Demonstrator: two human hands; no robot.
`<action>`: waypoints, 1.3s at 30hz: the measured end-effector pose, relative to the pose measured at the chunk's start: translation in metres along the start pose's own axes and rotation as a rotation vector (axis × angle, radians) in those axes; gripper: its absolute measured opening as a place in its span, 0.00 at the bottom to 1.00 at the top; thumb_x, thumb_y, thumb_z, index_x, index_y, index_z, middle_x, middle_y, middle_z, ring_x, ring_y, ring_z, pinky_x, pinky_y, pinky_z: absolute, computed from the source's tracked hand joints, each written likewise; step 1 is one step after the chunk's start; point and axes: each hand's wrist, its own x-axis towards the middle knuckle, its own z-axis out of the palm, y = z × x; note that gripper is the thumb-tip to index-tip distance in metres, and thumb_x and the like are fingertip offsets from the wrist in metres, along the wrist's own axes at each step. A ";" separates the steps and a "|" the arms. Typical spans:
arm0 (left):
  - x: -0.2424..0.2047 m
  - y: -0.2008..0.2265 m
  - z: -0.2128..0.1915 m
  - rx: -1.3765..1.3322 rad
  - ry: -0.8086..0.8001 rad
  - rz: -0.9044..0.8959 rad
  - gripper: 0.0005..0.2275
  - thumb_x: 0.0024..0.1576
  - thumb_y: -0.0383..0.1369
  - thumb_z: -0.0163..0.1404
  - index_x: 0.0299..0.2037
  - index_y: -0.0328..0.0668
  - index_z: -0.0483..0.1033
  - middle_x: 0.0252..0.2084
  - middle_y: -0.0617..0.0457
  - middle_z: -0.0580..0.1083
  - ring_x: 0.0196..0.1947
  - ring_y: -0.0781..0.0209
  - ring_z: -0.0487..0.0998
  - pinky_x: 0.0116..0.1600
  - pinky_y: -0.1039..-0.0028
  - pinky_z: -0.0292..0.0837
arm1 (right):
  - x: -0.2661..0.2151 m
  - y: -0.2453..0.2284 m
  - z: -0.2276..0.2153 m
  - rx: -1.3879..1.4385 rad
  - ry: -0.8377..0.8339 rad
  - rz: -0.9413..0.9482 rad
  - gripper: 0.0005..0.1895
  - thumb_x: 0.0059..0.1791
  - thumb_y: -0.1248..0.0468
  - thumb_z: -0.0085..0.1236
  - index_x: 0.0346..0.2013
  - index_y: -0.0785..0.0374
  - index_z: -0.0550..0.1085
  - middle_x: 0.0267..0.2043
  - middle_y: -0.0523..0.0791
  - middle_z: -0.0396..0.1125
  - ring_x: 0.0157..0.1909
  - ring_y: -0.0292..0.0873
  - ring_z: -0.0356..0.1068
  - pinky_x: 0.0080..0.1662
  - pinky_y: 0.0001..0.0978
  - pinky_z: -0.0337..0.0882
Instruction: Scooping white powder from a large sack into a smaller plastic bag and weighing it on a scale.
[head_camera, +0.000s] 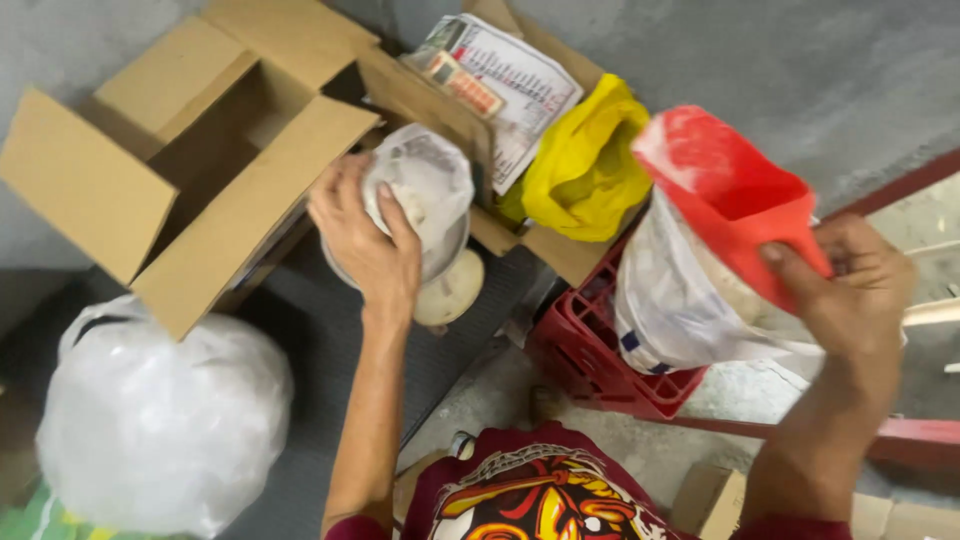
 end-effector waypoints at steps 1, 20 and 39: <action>-0.006 0.016 0.004 -0.059 0.018 0.077 0.12 0.65 0.25 0.48 0.57 0.35 0.72 0.55 0.38 0.72 0.59 0.39 0.71 0.65 0.55 0.67 | -0.002 0.010 -0.025 -0.123 0.031 0.013 0.09 0.57 0.73 0.68 0.37 0.68 0.73 0.35 0.40 0.72 0.36 0.27 0.67 0.40 0.20 0.67; -0.172 0.121 0.179 -0.373 -1.194 0.269 0.06 0.55 0.25 0.47 0.40 0.37 0.75 0.44 0.40 0.73 0.39 0.37 0.79 0.45 0.50 0.74 | 0.010 0.203 -0.066 -1.270 -0.201 -0.167 0.14 0.34 0.50 0.59 0.32 0.47 0.77 0.22 0.42 0.72 0.27 0.45 0.73 0.45 0.59 0.61; -0.222 0.102 0.241 -0.698 -0.730 -0.547 0.38 0.43 0.18 0.50 0.69 0.37 0.52 0.61 0.32 0.66 0.64 0.39 0.69 0.68 0.61 0.62 | 0.030 0.170 -0.030 -1.205 -0.678 -0.158 0.28 0.36 0.35 0.64 0.36 0.50 0.79 0.27 0.52 0.74 0.30 0.50 0.74 0.46 0.47 0.63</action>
